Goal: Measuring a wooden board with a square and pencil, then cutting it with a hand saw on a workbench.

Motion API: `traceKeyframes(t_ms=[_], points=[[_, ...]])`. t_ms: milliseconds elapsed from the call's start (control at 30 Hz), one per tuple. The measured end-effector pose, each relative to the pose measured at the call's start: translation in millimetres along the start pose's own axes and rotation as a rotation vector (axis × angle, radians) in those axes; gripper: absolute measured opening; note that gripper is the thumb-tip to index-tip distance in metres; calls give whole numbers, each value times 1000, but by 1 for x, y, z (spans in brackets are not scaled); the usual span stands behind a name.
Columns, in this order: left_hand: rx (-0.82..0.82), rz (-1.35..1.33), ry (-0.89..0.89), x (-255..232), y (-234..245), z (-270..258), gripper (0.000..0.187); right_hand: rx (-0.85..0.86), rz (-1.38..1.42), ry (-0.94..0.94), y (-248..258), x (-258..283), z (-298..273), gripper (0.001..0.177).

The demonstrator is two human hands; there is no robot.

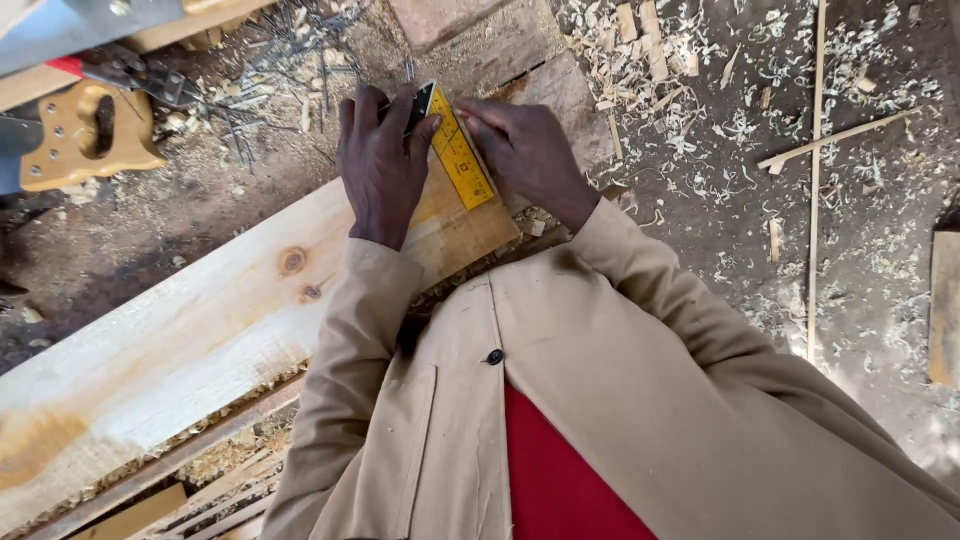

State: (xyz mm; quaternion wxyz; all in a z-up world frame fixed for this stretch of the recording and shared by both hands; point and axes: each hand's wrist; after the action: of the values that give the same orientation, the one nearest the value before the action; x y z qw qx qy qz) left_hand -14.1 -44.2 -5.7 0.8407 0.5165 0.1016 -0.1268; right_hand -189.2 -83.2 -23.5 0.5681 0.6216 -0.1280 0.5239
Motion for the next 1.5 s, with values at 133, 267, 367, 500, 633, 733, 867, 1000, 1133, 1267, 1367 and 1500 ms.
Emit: traceKeyframes(t_ms=[133,267,367,500,633,733,867,1000,1133,1267,1367,1500], points=[[31,-4,22,1,0,0,31,37,46,66,6,14,-9,31],[22,-6,15,4,-3,-3,33,159,-80,-2,18,13,-45,29],[16,-18,20,5,-7,-4,38,266,-68,-85,33,28,-60,29],[-24,7,-23,4,-9,-4,47,164,46,-162,39,39,-67,31],[-161,-53,-1,12,9,-3,35,-8,163,-181,42,46,-67,30],[-339,-131,-32,-10,35,-2,24,-77,227,-256,49,40,-81,28],[-215,3,-141,-21,55,-27,14,-120,392,-325,41,27,-92,26],[52,-87,-241,-48,45,-57,33,-139,362,-340,38,33,-95,27],[243,-145,-295,-69,46,-69,40,-157,420,-313,37,32,-95,25],[380,-247,-311,-70,42,-75,43,-155,484,-274,34,41,-93,25],[308,-293,-332,-70,36,-77,30,-150,456,-260,32,38,-95,25],[309,-342,-347,-64,35,-81,30,-141,453,-287,36,41,-98,26]])
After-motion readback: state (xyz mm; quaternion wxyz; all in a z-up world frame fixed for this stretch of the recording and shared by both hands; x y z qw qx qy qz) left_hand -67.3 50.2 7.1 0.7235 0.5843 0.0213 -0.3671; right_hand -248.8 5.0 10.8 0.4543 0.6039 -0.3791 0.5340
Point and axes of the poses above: each hand's wrist, its own z-axis towards the middle knuckle, its own y-axis out of the back of the hand, x = y × z, and after that the axes turned 6 degrees about z, right-handed
